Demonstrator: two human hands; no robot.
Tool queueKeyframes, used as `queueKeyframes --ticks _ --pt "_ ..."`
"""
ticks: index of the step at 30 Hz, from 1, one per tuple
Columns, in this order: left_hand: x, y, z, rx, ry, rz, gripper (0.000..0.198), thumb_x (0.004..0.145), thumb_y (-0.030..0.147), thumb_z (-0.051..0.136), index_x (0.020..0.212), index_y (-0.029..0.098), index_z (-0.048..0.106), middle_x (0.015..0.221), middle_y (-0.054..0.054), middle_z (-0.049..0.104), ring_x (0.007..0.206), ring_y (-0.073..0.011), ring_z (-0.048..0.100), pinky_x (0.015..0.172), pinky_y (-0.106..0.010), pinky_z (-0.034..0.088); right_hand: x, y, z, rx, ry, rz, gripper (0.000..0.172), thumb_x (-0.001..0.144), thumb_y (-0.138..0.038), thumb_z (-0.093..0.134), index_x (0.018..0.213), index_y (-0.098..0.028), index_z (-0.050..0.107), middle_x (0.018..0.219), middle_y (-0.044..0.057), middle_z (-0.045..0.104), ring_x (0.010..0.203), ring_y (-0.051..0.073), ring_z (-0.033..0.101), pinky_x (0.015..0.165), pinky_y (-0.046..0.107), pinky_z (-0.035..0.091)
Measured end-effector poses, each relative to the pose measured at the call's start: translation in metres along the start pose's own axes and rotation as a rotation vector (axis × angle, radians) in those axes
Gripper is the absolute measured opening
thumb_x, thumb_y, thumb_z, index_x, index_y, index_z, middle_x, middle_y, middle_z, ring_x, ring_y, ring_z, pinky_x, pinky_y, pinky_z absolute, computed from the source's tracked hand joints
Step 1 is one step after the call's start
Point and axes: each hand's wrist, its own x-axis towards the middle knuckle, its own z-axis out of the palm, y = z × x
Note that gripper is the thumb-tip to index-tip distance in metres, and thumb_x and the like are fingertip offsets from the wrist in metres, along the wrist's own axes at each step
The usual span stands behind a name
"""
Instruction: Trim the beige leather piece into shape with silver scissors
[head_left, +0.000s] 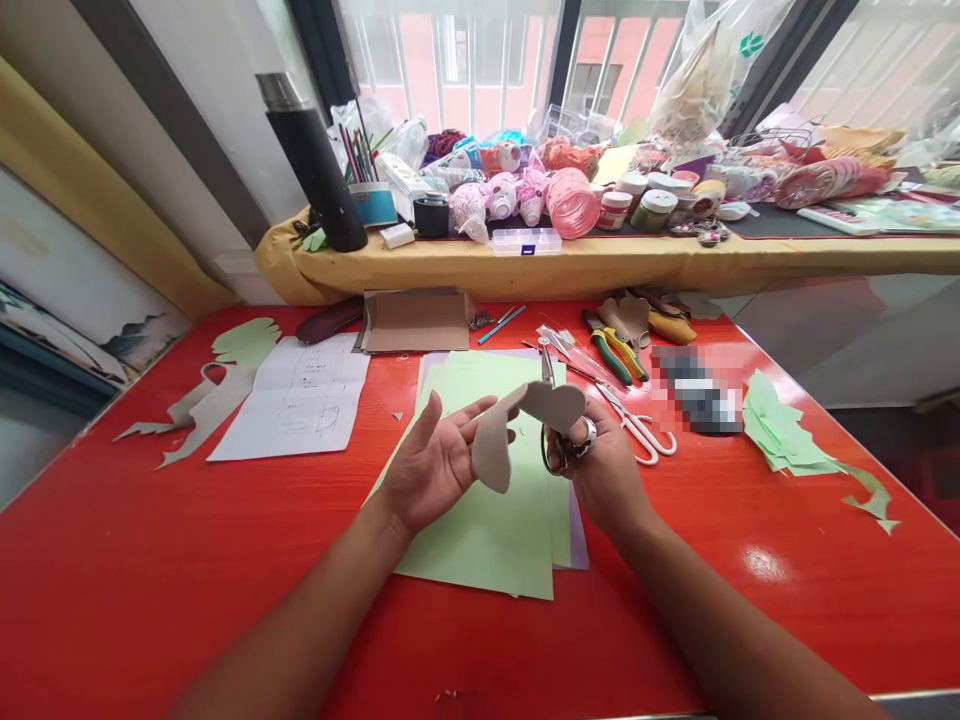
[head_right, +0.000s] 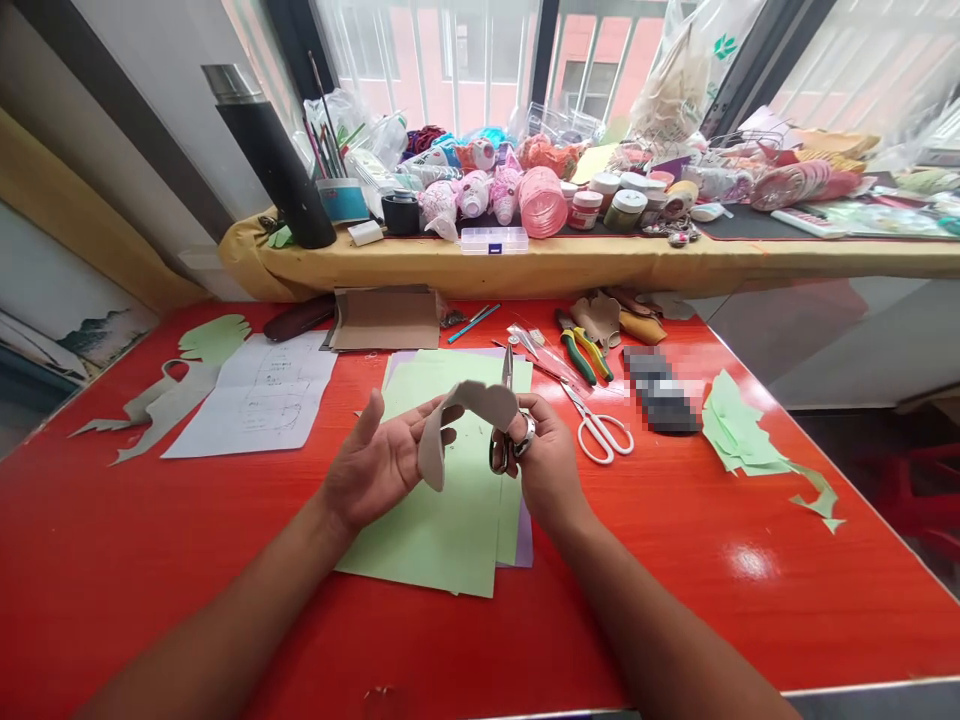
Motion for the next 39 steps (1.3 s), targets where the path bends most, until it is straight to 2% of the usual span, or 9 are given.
queueKeyframes --ticks 8,12,15,18,21,25,29,34,39 --pt "-0.003 0.000 0.000 -0.021 0.056 0.090 0.079 0.084 0.081 0.073 0.130 0.016 0.073 0.121 -0.015 0.078 0.105 -0.0271 0.074 0.093 -0.036 0.061 0.000 -0.001 0.003 0.024 0.110 -0.071 0.037 0.087 -0.055 0.084 0.091 -0.024 0.066 0.060 -0.009 0.051 0.046 0.010 0.043 0.040 0.021 0.033" --pt "-0.006 -0.007 0.012 0.142 -0.097 0.127 0.087 0.076 0.083 0.078 0.137 0.022 0.071 0.132 -0.017 0.074 0.124 -0.0360 0.065 0.096 -0.045 0.057 -0.002 -0.002 0.004 0.024 0.113 -0.087 0.038 0.087 -0.056 0.084 0.092 -0.024 0.065 0.060 -0.009 0.053 0.045 0.009 0.043 0.040 0.020 0.034" --pt "-0.009 -0.018 0.021 0.387 -0.195 0.086 0.077 0.075 0.067 0.090 0.137 0.024 0.071 0.131 -0.015 0.074 0.125 -0.0351 0.063 0.101 -0.045 0.054 -0.003 -0.002 0.005 0.012 0.101 -0.093 0.036 0.089 -0.055 0.083 0.093 -0.024 0.065 0.058 -0.009 0.054 0.045 0.010 0.045 0.040 0.020 0.036" --pt "-0.008 -0.028 0.021 0.646 -0.061 0.053 0.054 0.081 0.046 0.092 0.128 0.024 0.077 0.127 -0.011 0.076 0.122 -0.0330 0.064 0.104 -0.044 0.052 -0.006 -0.001 0.007 -0.004 0.068 -0.081 0.036 0.090 -0.054 0.083 0.094 -0.023 0.065 0.057 -0.009 0.056 0.043 0.010 0.048 0.040 0.020 0.036" --pt "-0.004 -0.031 0.016 0.607 0.073 0.099 0.038 0.087 0.044 0.085 0.118 0.021 0.082 0.124 -0.011 0.077 0.119 -0.0336 0.066 0.107 -0.048 0.052 -0.009 0.002 0.009 -0.021 0.033 -0.066 0.036 0.090 -0.054 0.083 0.095 -0.023 0.066 0.056 -0.008 0.059 0.042 0.011 0.051 0.040 0.021 0.037" --pt "-0.003 -0.020 0.010 0.513 0.035 0.141 0.045 0.082 0.041 0.089 0.122 0.022 0.081 0.129 -0.011 0.076 0.127 -0.0353 0.063 0.109 -0.048 0.051 -0.010 0.002 0.010 -0.042 0.013 -0.069 0.036 0.090 -0.054 0.084 0.094 -0.022 0.067 0.061 -0.006 0.062 0.042 0.010 0.053 0.040 0.021 0.038" --pt "-0.005 -0.011 0.008 0.400 -0.091 0.072 0.065 0.085 0.065 0.082 0.134 0.022 0.075 0.143 -0.017 0.070 0.134 -0.0392 0.060 0.102 -0.047 0.053 -0.011 0.002 0.011 -0.064 -0.018 -0.078 0.037 0.090 -0.055 0.084 0.094 -0.022 0.068 0.065 -0.005 0.066 0.043 0.010 0.054 0.040 0.021 0.038" --pt "0.000 -0.018 0.010 0.394 0.162 0.098 0.051 0.074 0.050 0.095 0.110 0.017 0.081 0.113 -0.014 0.079 0.102 -0.0276 0.069 0.082 -0.034 0.052 -0.016 0.005 0.014 -0.095 -0.082 -0.081 0.036 0.090 -0.054 0.084 0.092 -0.021 0.069 0.066 -0.004 0.066 0.046 0.011 0.056 0.042 0.022 0.039" --pt "0.005 -0.024 0.014 0.337 0.238 0.218 0.047 0.067 0.039 0.099 0.104 0.017 0.081 0.104 -0.010 0.080 0.100 -0.0255 0.070 0.087 -0.036 0.054 -0.018 0.008 0.014 -0.110 -0.122 -0.061 0.035 0.092 -0.054 0.082 0.092 -0.022 0.068 0.066 -0.004 0.065 0.045 0.011 0.056 0.042 0.023 0.038"
